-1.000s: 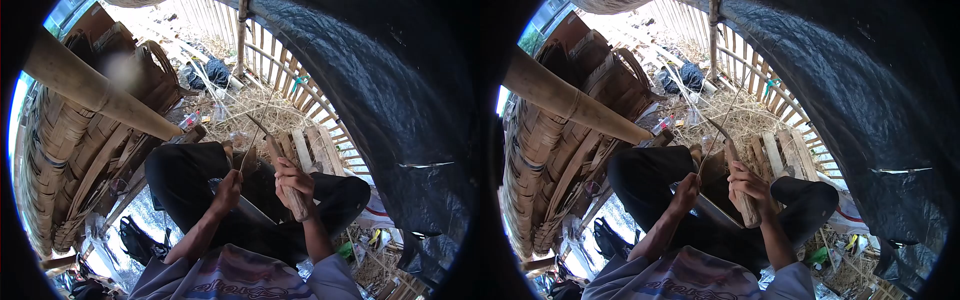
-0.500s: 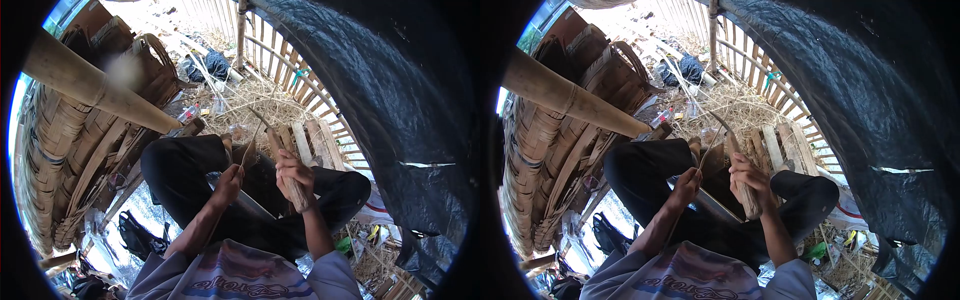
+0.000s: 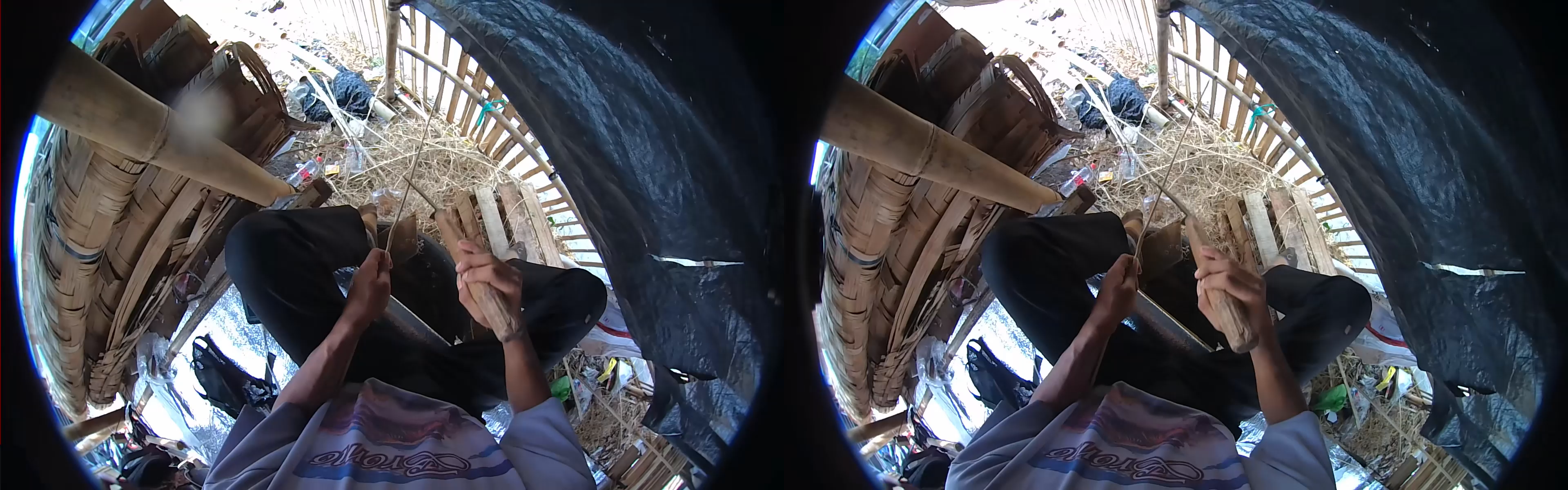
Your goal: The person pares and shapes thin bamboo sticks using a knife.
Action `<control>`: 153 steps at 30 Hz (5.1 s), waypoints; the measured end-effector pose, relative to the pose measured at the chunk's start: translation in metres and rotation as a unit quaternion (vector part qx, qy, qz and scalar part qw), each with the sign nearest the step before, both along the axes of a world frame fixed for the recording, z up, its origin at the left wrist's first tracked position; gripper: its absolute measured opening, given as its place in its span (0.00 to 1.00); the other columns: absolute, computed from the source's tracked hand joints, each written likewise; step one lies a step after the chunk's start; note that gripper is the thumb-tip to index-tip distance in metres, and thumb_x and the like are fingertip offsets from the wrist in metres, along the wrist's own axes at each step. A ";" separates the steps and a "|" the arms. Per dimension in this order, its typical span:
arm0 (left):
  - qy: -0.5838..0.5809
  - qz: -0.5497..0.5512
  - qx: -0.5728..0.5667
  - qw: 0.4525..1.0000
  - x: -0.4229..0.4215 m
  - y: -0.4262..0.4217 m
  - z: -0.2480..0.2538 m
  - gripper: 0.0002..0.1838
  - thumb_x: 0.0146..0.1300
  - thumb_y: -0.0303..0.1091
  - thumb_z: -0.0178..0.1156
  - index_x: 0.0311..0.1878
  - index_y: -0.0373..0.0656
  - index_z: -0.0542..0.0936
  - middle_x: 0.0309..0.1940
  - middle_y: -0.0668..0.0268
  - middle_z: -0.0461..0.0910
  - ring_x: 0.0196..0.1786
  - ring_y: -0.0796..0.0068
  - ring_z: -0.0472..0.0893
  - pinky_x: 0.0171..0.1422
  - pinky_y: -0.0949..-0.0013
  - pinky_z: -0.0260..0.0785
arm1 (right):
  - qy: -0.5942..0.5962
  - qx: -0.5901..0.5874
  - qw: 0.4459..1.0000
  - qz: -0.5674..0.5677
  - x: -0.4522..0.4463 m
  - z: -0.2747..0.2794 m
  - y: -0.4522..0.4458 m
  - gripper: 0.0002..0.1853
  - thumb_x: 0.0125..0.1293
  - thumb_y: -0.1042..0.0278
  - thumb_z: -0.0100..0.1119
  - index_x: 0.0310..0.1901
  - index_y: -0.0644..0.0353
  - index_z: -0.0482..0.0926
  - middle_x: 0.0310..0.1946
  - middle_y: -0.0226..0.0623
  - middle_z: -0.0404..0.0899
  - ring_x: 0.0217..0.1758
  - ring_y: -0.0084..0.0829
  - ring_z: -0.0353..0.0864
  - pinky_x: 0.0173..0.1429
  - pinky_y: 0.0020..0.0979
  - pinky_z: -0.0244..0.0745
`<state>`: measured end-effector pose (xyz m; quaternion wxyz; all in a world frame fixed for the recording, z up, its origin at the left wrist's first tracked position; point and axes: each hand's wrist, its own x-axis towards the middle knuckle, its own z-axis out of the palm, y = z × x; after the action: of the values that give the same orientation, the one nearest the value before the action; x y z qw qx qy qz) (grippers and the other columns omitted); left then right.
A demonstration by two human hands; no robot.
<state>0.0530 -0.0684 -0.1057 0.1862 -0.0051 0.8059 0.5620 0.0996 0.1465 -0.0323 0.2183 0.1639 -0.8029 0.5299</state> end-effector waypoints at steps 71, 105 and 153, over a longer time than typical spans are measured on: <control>0.159 -0.013 -0.191 0.969 0.008 0.014 0.006 0.14 0.69 0.38 0.50 0.47 0.40 0.80 0.25 0.45 0.77 0.31 0.45 0.79 0.34 0.51 0.70 | -0.009 0.039 0.998 -0.046 -0.022 -0.025 -0.003 0.12 0.43 0.85 0.64 0.29 0.59 0.75 0.34 0.33 0.80 0.54 0.43 0.80 0.56 0.38 0.77; -0.051 -0.025 0.009 0.998 -0.001 0.011 0.009 0.15 0.71 0.36 0.49 0.48 0.36 0.79 0.14 0.75 0.63 0.19 0.90 0.61 0.23 0.78 0.52 | 0.022 0.008 0.997 -0.078 -0.020 -0.026 0.005 0.11 0.46 0.86 0.62 0.30 0.60 0.73 0.33 0.38 0.79 0.50 0.40 0.81 0.60 0.39 0.74; -0.153 0.024 0.147 0.977 -0.003 0.021 0.005 0.11 0.71 0.38 0.50 0.46 0.40 0.76 0.20 0.76 0.66 0.20 0.89 0.62 0.21 0.80 0.51 | 0.107 -0.122 0.979 0.120 0.011 0.040 -0.037 0.09 0.50 0.77 0.61 0.26 0.58 0.68 0.19 0.29 0.74 0.20 0.26 0.75 0.35 0.36 0.79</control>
<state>0.0500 -0.0470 -0.1011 0.2923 -0.0834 0.6759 0.6714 0.1109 0.1092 0.0075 0.2559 0.2866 -0.6789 0.6257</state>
